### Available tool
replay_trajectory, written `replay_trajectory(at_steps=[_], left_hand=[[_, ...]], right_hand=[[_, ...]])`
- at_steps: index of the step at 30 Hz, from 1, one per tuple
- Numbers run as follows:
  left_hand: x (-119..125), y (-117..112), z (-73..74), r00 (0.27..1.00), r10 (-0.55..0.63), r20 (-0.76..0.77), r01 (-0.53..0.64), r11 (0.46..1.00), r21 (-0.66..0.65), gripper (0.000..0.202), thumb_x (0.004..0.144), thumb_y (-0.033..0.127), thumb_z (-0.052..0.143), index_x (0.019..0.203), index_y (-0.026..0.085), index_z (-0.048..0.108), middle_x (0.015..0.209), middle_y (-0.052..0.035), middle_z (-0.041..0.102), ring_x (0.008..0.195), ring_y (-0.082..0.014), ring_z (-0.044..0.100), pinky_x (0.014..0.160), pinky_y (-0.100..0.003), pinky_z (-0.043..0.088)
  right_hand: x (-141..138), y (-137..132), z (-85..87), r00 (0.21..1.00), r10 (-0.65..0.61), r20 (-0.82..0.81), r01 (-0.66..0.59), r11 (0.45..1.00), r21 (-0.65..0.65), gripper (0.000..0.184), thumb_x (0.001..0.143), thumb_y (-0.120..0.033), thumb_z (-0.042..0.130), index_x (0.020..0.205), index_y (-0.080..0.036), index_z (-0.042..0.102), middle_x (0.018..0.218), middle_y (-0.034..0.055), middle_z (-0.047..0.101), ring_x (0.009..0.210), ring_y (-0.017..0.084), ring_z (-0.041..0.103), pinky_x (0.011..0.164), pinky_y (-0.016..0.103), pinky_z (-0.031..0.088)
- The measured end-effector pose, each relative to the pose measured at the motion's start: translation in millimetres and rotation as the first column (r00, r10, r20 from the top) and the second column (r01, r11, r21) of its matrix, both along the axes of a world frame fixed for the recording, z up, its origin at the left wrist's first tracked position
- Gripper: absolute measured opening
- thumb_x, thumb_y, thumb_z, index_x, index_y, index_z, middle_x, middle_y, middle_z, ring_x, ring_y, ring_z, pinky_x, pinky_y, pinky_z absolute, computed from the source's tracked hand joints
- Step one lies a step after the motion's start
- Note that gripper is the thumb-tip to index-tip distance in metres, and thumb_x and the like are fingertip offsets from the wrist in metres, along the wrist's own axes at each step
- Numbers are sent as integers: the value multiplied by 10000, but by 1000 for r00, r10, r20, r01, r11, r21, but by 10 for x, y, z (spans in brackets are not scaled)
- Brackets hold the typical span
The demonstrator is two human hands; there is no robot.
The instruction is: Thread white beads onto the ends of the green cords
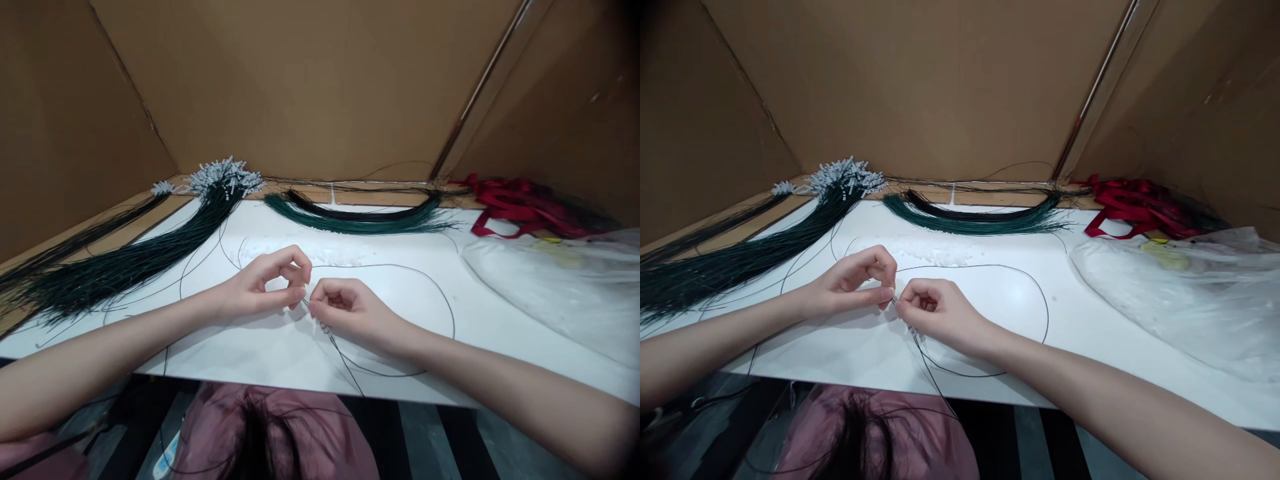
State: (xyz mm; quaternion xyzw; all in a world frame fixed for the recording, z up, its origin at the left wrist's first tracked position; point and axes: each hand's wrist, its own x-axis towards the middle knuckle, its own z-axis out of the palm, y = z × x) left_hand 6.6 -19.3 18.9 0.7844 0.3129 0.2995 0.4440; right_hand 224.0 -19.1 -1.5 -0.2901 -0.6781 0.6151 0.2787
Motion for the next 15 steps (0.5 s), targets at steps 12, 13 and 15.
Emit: replay_trajectory(at_steps=[12, 13, 15], left_hand=[[-265, 365, 26, 905, 343, -253, -229, 892, 390, 154, 915, 278, 562, 1025, 178, 599, 778, -9, 618, 721, -137, 567, 550, -194, 377], [-279, 394, 7, 892, 341, -297, -204, 889, 410, 151, 910, 274, 559, 1015, 178, 611, 791, -9, 620, 726, -135, 567, 564, -195, 385], [-290, 435, -37, 877, 338, -342, -163, 878, 451, 142, 905, 262, 554, 990, 175, 627, 800, -6, 616, 726, -131, 564, 620, -206, 412]], right_hand=[[-10, -29, 19, 999, -25, 42, 25, 1000, -13, 112, 858, -205, 606, 772, -141, 573, 651, -34, 493, 601, 82, 434, 566, 211, 330], [-10, -31, 18, 999, -27, 44, 28, 999, -15, 93, 854, -194, 604, 781, -143, 575, 659, -31, 503, 608, 84, 446, 575, 213, 342], [-9, -35, 18, 999, -31, 45, 32, 999, -18, 59, 841, -173, 601, 794, -148, 576, 673, -26, 522, 622, 90, 464, 590, 216, 359]])
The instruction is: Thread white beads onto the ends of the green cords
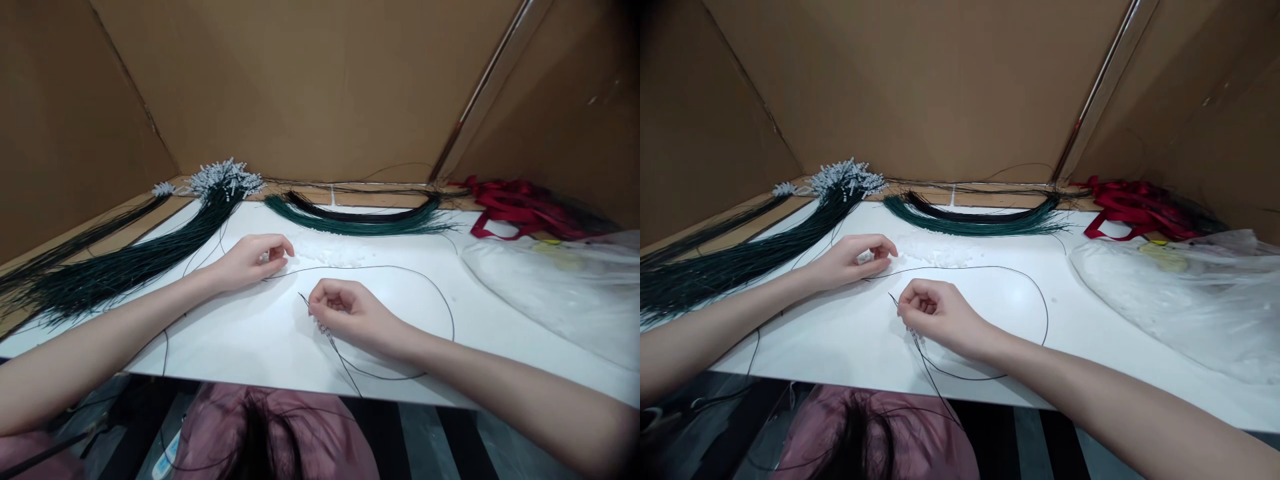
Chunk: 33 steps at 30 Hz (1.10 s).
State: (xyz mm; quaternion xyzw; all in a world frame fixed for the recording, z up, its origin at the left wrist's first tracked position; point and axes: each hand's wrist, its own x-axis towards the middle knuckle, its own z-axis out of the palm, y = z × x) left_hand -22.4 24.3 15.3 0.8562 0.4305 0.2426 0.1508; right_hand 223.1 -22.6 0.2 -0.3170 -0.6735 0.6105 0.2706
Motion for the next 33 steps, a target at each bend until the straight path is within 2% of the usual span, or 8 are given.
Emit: replay_trajectory(at_steps=[7, 14, 26, 33], left_hand=[[36, 79, -125, 994, -17, -112, 36, 986, 163, 131, 912, 265, 560, 960, 170, 637, 778, -4, 594, 681, -136, 545, 713, -261, 406], [69, 150, -150, 984, 65, -167, -19, 964, 264, 141, 925, 273, 558, 936, 169, 652, 816, -23, 607, 794, -178, 580, 820, -317, 366], [90, 247, -200, 976, 97, -196, -50, 971, 232, 171, 936, 315, 568, 897, 176, 659, 823, -29, 628, 850, -199, 567, 816, -331, 318], [92, 260, -222, 973, 83, -216, -37, 976, 213, 150, 947, 304, 555, 899, 181, 625, 875, -46, 661, 888, -223, 543, 825, -362, 287]], right_hand=[[6, 4, 3, 1000, 1, 18, -2, 1000, 22, 51, 831, -171, 600, 789, -159, 574, 678, -21, 544, 629, 99, 478, 598, 222, 359], [9, 7, -12, 999, 26, 26, -28, 998, 48, 68, 859, -190, 582, 800, -162, 563, 679, -22, 535, 626, 99, 477, 596, 225, 363], [6, -5, 23, 999, 27, 34, -29, 998, 62, 91, 861, -197, 589, 786, -157, 556, 669, -28, 498, 617, 95, 441, 581, 220, 341], [7, -20, 41, 999, 14, 42, -16, 998, 61, 152, 880, -274, 603, 783, -164, 562, 664, -27, 505, 612, 99, 454, 583, 226, 345]])
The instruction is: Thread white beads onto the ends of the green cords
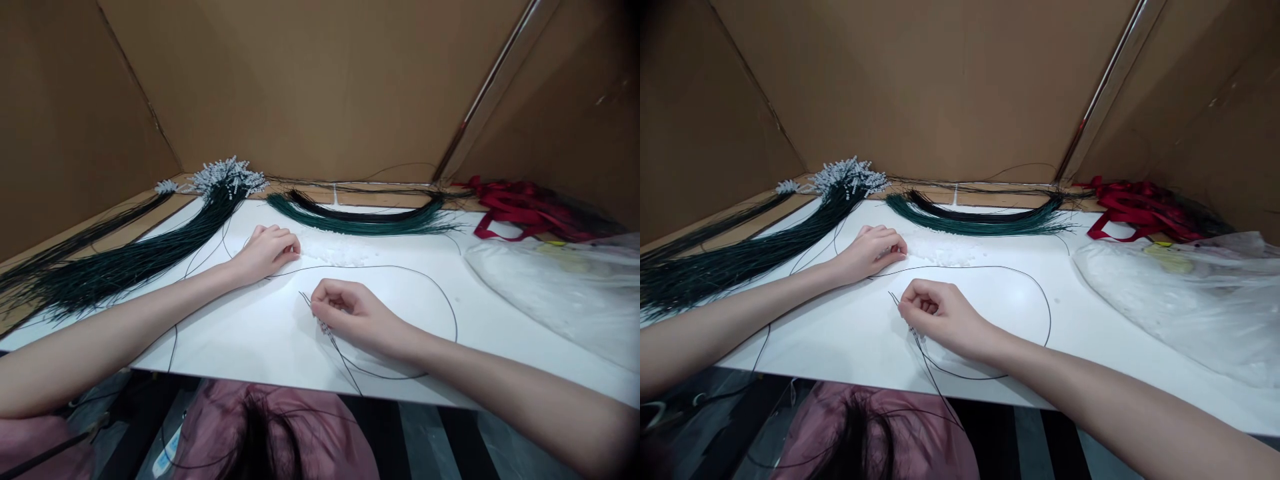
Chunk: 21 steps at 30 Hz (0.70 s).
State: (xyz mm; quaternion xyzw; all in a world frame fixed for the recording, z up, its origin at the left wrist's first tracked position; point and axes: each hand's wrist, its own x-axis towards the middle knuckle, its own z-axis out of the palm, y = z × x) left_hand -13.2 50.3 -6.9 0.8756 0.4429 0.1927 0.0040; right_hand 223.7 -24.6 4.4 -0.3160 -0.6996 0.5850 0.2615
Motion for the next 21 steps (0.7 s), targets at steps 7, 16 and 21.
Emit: replay_trajectory(at_steps=[7, 16, 21], left_hand=[[12, -117, 144, 972, -97, 214, 114, 991, -68, 118, 940, 210, 498, 868, 159, 576, 873, -42, 653, 807, -174, 573, 786, -309, 397], [104, -476, 254, 852, -146, 504, 348, 875, -336, 137, 908, 262, 636, 854, 139, 661, 830, -60, 701, 787, -163, 638, 755, -274, 490], [87, -492, 245, 766, -155, 623, 446, 827, -343, 110, 860, 241, 719, 874, 139, 680, 855, -68, 709, 807, -161, 652, 784, -282, 508]], right_hand=[[1, 1, -7, 1000, 4, 3, -4, 1000, 7, 156, 902, -275, 578, 796, -162, 559, 680, -20, 527, 626, 100, 472, 603, 226, 363], [-3, 14, -42, 1000, 7, -21, -7, 1000, -1, 124, 890, -275, 584, 832, -170, 557, 696, -11, 554, 643, 111, 510, 615, 233, 389], [1, 30, -61, 999, 16, -32, -16, 1000, -12, 98, 890, -252, 576, 839, -173, 551, 702, -9, 579, 648, 111, 522, 620, 233, 394]])
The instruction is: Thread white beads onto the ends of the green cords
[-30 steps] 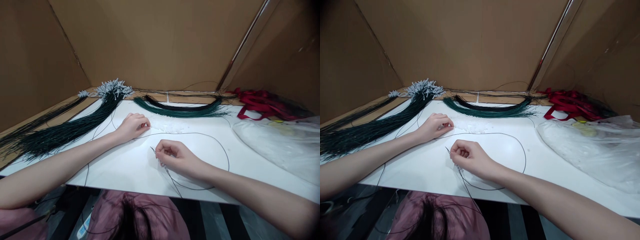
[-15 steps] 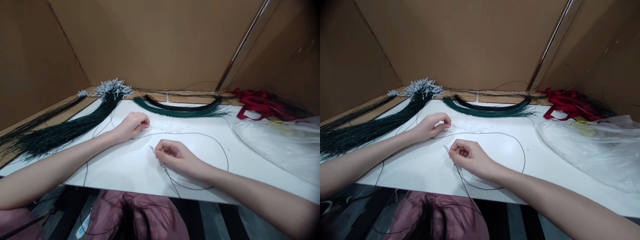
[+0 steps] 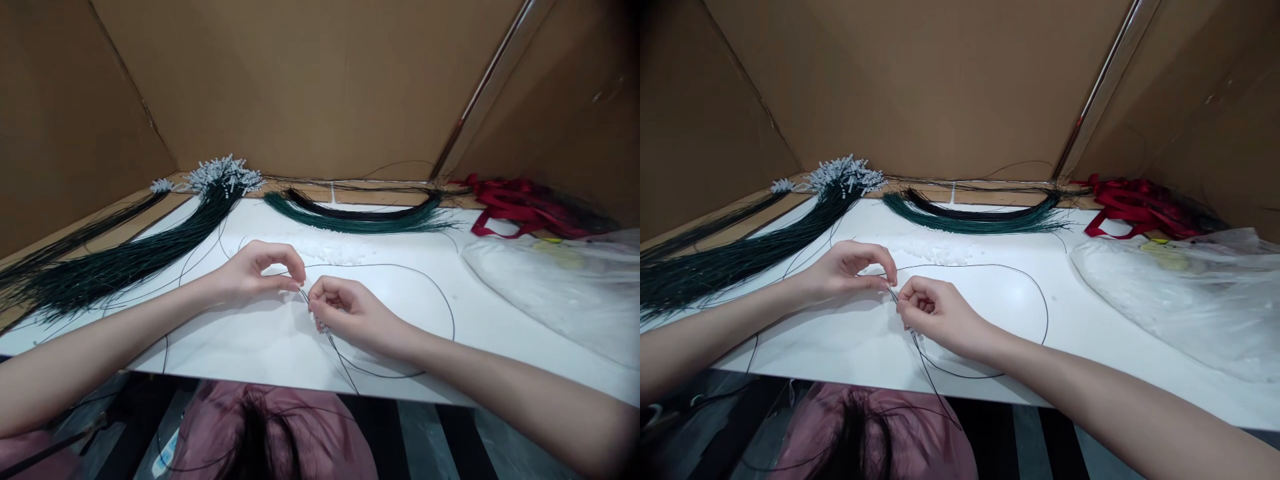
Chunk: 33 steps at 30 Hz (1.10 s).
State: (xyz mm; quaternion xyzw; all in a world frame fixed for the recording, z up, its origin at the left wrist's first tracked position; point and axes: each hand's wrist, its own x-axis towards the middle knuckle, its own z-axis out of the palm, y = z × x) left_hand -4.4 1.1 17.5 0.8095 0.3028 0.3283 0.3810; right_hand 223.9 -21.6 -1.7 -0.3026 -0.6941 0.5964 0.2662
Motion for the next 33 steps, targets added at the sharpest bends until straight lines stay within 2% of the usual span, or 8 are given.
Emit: replay_trajectory(at_steps=[5, 13, 27, 33], left_hand=[[12, -15, -7, 999, -25, 26, 27, 998, -56, 112, 810, 178, 769, 866, 140, 680, 851, -51, 705, 816, -148, 655, 803, -269, 509], [25, -36, -21, 997, -66, 38, 69, 994, -90, 124, 806, 166, 770, 894, 141, 685, 874, -62, 713, 831, -161, 666, 780, -271, 522], [20, -44, -8, 997, -78, 20, 80, 992, -94, 96, 813, 143, 760, 879, 138, 691, 872, -45, 704, 832, -137, 655, 790, -244, 508], [18, -52, -9, 995, -97, -7, 96, 989, -111, 97, 817, 154, 756, 885, 130, 692, 881, -54, 704, 838, -145, 659, 795, -252, 517]], right_hand=[[2, 0, 15, 1000, 8, -2, -8, 1000, 0, 62, 872, -208, 573, 833, -168, 547, 705, -10, 581, 648, 107, 516, 623, 232, 394], [4, -8, 50, 999, 26, 39, -27, 999, 46, 55, 806, -113, 559, 815, -167, 557, 705, -19, 553, 657, 112, 496, 623, 239, 375], [13, -1, 49, 997, 51, 56, -56, 993, 100, 54, 798, -108, 533, 803, -161, 541, 701, -20, 531, 647, 111, 476, 611, 241, 361], [23, -3, 43, 992, 68, 102, -84, 982, 169, 57, 807, -109, 538, 782, -161, 537, 702, -30, 501, 625, 94, 444, 593, 227, 359]])
